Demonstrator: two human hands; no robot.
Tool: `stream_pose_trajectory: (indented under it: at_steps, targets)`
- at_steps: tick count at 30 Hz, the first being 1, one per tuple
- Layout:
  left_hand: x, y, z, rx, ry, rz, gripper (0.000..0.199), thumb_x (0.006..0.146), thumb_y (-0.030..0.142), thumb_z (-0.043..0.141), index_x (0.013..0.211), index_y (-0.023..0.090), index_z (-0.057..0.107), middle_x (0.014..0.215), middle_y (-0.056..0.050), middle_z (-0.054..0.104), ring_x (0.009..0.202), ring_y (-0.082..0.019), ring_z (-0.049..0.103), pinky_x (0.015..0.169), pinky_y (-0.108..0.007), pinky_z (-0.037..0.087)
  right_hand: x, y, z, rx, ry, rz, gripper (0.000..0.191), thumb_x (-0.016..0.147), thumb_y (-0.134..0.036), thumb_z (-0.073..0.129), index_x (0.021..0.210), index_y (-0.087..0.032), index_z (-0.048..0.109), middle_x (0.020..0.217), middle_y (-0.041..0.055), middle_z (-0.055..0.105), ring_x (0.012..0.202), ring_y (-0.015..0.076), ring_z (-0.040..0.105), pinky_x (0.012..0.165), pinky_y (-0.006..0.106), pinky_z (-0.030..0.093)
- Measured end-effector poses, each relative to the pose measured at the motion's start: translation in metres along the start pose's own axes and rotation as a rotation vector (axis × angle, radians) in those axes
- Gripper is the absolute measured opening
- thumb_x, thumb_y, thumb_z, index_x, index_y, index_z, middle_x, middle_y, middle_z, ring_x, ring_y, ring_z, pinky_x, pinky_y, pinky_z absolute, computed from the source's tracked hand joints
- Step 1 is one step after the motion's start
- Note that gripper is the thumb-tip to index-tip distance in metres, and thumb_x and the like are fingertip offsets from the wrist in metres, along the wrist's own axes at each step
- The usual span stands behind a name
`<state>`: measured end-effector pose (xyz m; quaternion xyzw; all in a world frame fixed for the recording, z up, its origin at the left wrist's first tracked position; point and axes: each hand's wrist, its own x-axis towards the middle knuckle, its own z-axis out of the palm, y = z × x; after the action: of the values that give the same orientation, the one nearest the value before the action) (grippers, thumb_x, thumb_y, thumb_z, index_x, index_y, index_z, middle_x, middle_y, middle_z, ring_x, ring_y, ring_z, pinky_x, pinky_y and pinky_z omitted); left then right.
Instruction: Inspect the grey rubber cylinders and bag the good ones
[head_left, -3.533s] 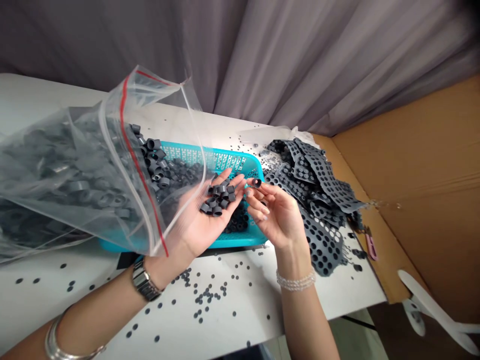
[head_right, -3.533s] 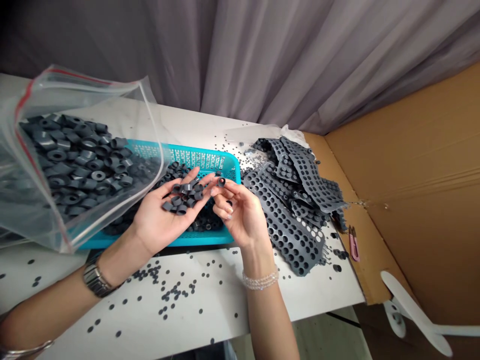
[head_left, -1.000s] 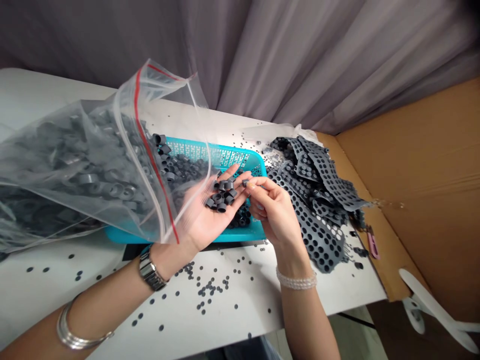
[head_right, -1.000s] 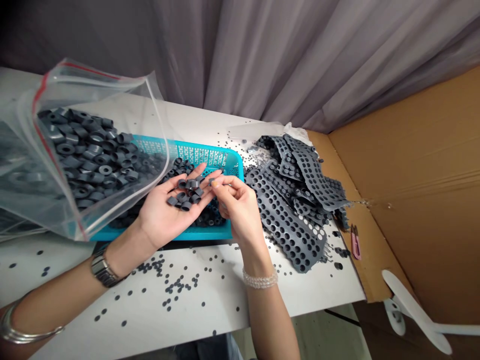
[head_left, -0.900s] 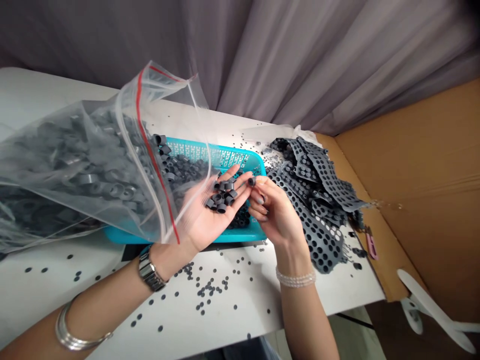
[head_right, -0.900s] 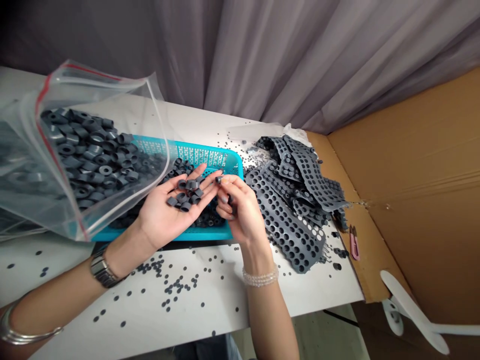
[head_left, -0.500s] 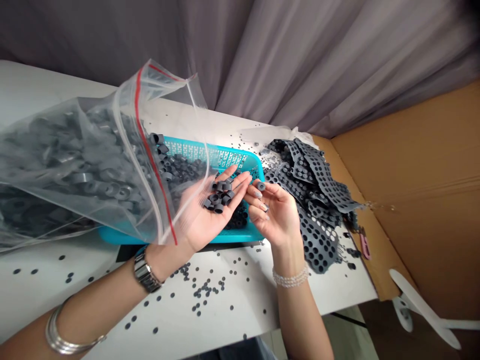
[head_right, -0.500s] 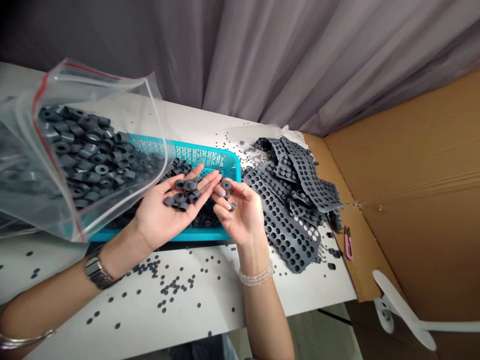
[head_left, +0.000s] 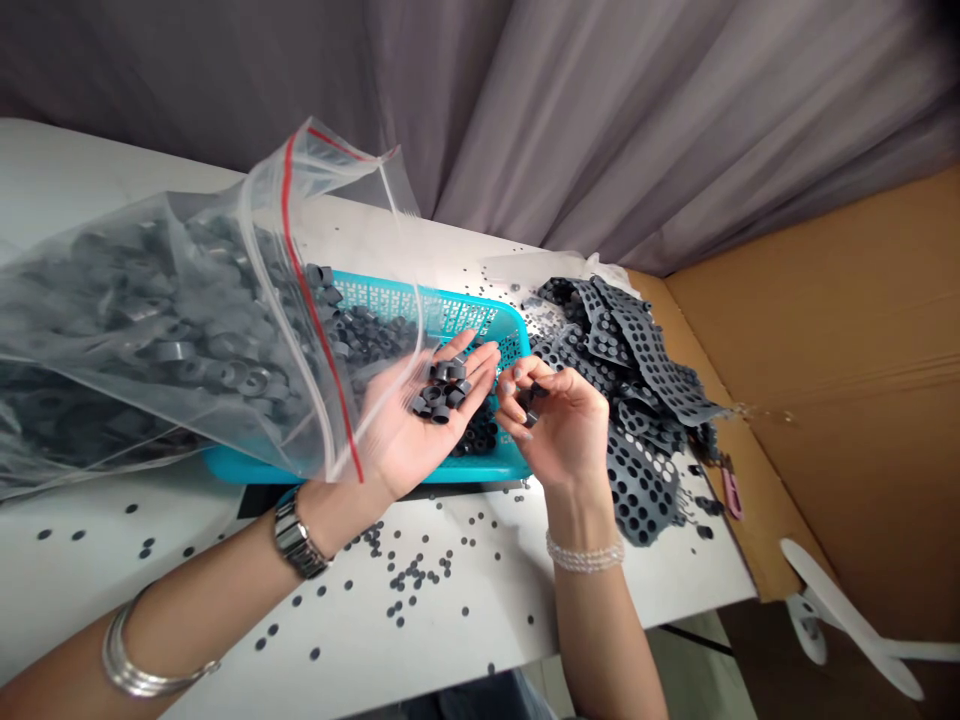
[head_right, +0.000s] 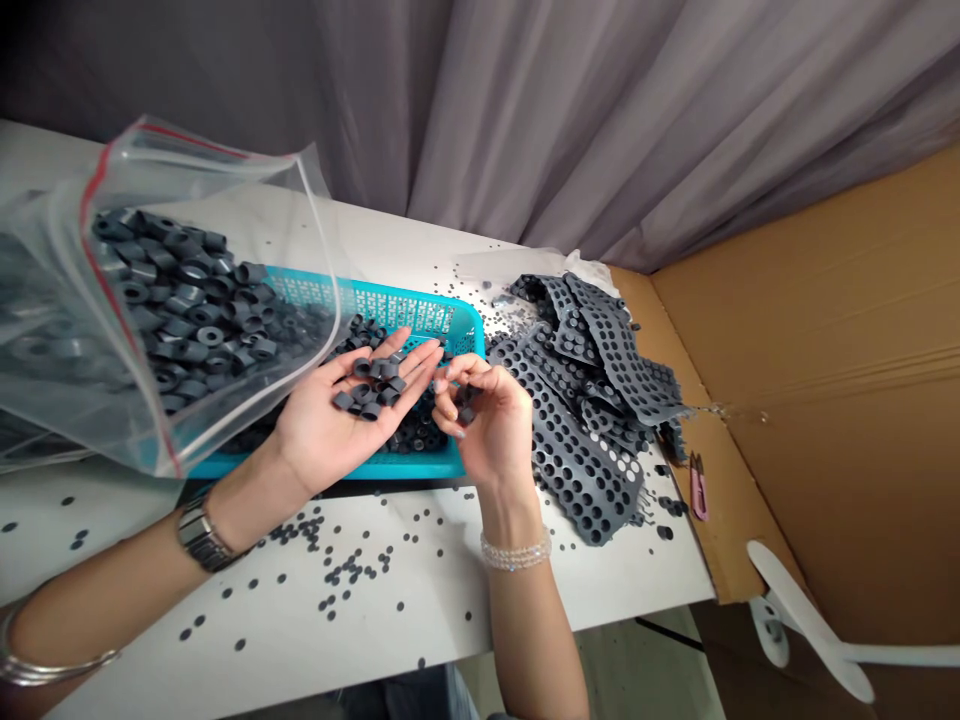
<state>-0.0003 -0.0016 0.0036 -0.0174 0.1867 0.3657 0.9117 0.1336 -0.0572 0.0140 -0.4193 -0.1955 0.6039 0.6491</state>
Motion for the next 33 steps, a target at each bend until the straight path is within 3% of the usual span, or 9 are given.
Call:
stream_pose_trajectory:
  at_steps: [3,6,8,13,16,19,25,28,33]
  targets:
    - [0.0,0.0,0.0,0.024,0.007,-0.003,0.048,0.087,0.018,0.044,0.134,0.009,0.049,0.131,-0.02,0.059,0.123,-0.026,0.056,0.102,-0.037,0.046,0.0,0.006,0.001,-0.216,0.039,-0.111,0.023,0.083,-0.03,0.053,0.067,-0.015,0.062,0.059,-0.002,0.048,0.043,0.0057,0.032,0.039,0.021,0.016]
    - [0.0,0.001,0.0,0.056,0.028,0.0,0.047,0.087,0.019,0.045,0.132,0.011,0.052,0.13,-0.017,0.061,0.121,-0.023,0.057,0.102,-0.036,0.046,0.0,0.011,0.002,-0.448,0.055,-0.158,0.015,0.083,-0.032,0.064,0.084,-0.018,0.067,0.051,-0.008,0.036,0.042,0.0048,0.022,0.04,0.022,0.014]
    - [0.0,0.001,0.001,0.083,0.036,0.007,0.047,0.086,0.019,0.046,0.132,0.012,0.053,0.13,-0.016,0.061,0.121,-0.022,0.057,0.102,-0.033,0.045,0.0,0.013,0.004,-0.606,0.062,-0.182,0.02,0.081,-0.033,0.068,0.094,-0.018,0.069,0.051,-0.0089,0.034,0.044,0.0052,0.023,0.042,0.023,0.016]
    - [-0.002,0.002,0.004,0.105,0.023,0.016,0.049,0.087,0.021,0.046,0.135,0.014,0.051,0.132,-0.013,0.061,0.125,-0.019,0.054,0.103,-0.029,0.042,-0.002,0.015,0.007,-0.838,0.111,-0.25,0.019,0.078,-0.031,0.072,0.089,-0.015,0.071,0.052,-0.0086,0.033,0.049,0.0057,0.026,0.045,0.023,0.021]
    - [-0.003,0.001,0.005,0.099,0.014,0.015,0.051,0.087,0.021,0.047,0.137,0.014,0.048,0.133,-0.013,0.06,0.125,-0.019,0.054,0.104,-0.029,0.041,-0.001,0.015,0.005,-0.709,0.093,-0.177,0.018,0.08,-0.032,0.069,0.088,-0.016,0.069,0.05,-0.0087,0.034,0.045,0.0052,0.024,0.041,0.022,0.018]
    - [-0.004,0.001,0.005,0.067,0.008,0.017,0.05,0.088,0.02,0.045,0.137,0.012,0.047,0.132,-0.014,0.06,0.124,-0.02,0.055,0.104,-0.032,0.043,0.001,0.012,0.002,-0.428,0.036,-0.061,0.015,0.082,-0.032,0.067,0.087,-0.017,0.066,0.049,-0.0106,0.027,0.042,0.0039,0.015,0.038,0.019,0.013]
    - [-0.004,0.001,0.006,0.045,0.008,0.006,0.049,0.09,0.018,0.041,0.139,0.013,0.044,0.13,-0.016,0.061,0.121,-0.022,0.057,0.101,-0.033,0.046,0.001,0.001,-0.001,0.099,-0.127,0.19,0.019,0.08,-0.022,0.06,0.064,-0.017,0.05,0.053,-0.0088,0.028,0.042,0.0038,0.012,0.032,0.011,0.016]
    - [-0.004,0.001,0.006,0.03,0.005,0.004,0.049,0.091,0.017,0.039,0.14,0.011,0.043,0.132,-0.017,0.06,0.122,-0.022,0.056,0.101,-0.033,0.047,0.001,-0.002,-0.002,0.189,-0.137,0.246,0.009,0.079,-0.019,0.053,0.072,-0.015,0.058,0.054,-0.0075,0.034,0.041,0.0037,0.014,0.031,0.01,0.02]
    - [-0.004,0.001,0.007,0.026,0.002,0.005,0.049,0.091,0.018,0.04,0.14,0.012,0.043,0.132,-0.017,0.06,0.123,-0.023,0.056,0.101,-0.033,0.047,0.002,-0.002,-0.003,0.202,-0.123,0.253,0.013,0.078,-0.019,0.05,0.074,-0.014,0.061,0.055,-0.0068,0.035,0.04,0.0043,0.015,0.029,0.01,0.022]
